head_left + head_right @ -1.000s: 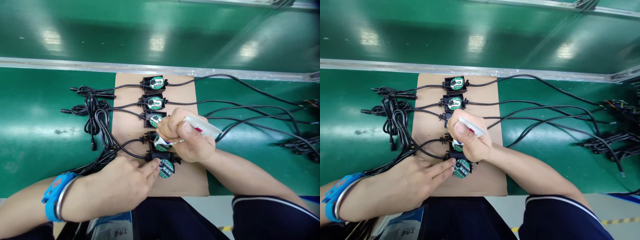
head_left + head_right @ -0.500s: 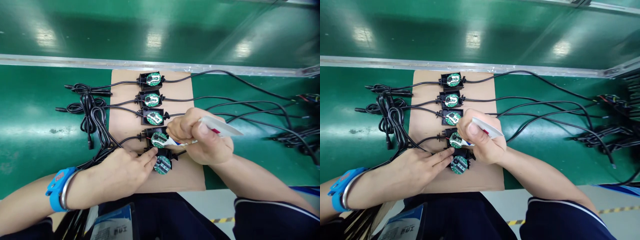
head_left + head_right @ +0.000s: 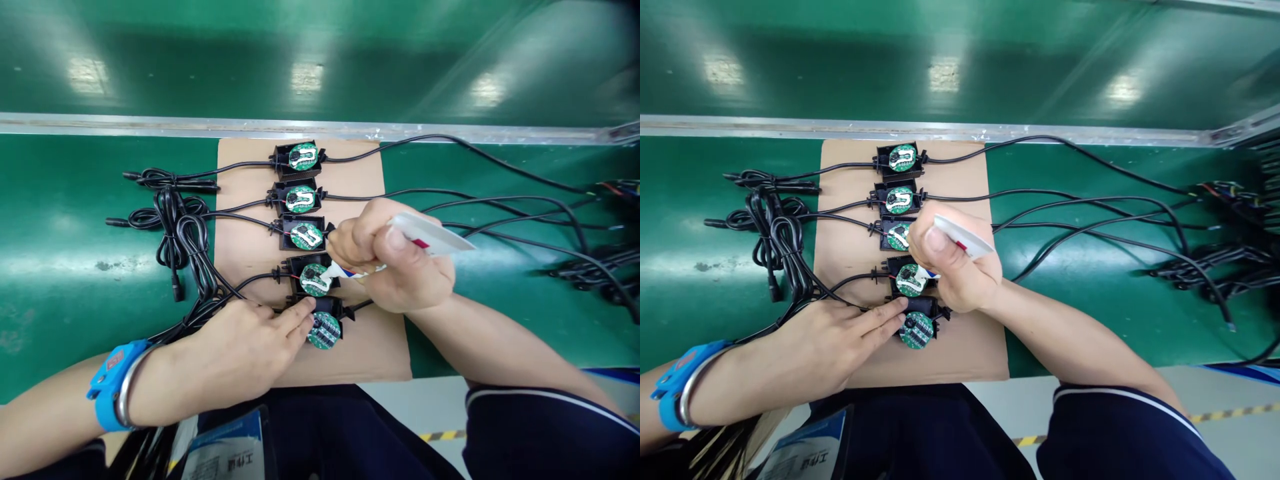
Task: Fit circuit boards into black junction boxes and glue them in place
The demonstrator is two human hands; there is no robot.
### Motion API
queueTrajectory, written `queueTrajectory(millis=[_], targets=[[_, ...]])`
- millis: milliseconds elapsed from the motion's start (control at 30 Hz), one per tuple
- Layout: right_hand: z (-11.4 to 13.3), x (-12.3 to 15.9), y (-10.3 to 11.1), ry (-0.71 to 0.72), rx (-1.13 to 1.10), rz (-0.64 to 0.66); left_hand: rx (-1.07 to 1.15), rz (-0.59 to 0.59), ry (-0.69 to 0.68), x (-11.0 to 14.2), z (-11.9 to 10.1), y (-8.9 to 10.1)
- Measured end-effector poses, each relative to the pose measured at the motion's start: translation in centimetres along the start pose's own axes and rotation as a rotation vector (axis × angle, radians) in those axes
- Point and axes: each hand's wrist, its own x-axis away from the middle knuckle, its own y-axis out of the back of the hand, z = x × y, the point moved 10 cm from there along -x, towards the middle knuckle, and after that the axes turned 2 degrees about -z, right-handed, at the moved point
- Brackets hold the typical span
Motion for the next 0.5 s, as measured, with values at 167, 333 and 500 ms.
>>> queueTrajectory(millis=[167,333,500], targets=[[-0.2,-0.1,0.0,0.051,0.007,-0.016,0.047,0.023,0.008,0.3,-0.7,0.1],[0.0,0.1,0.7,0.054,0.013,-0.03,0.029,0.04,-0.072,0.4,-2.7,0.1],[-0.2,0.4,0.4,-0.004,-0.042,0.021,0.029,0.021,-0.104,0.3,-3.8,-0.1]])
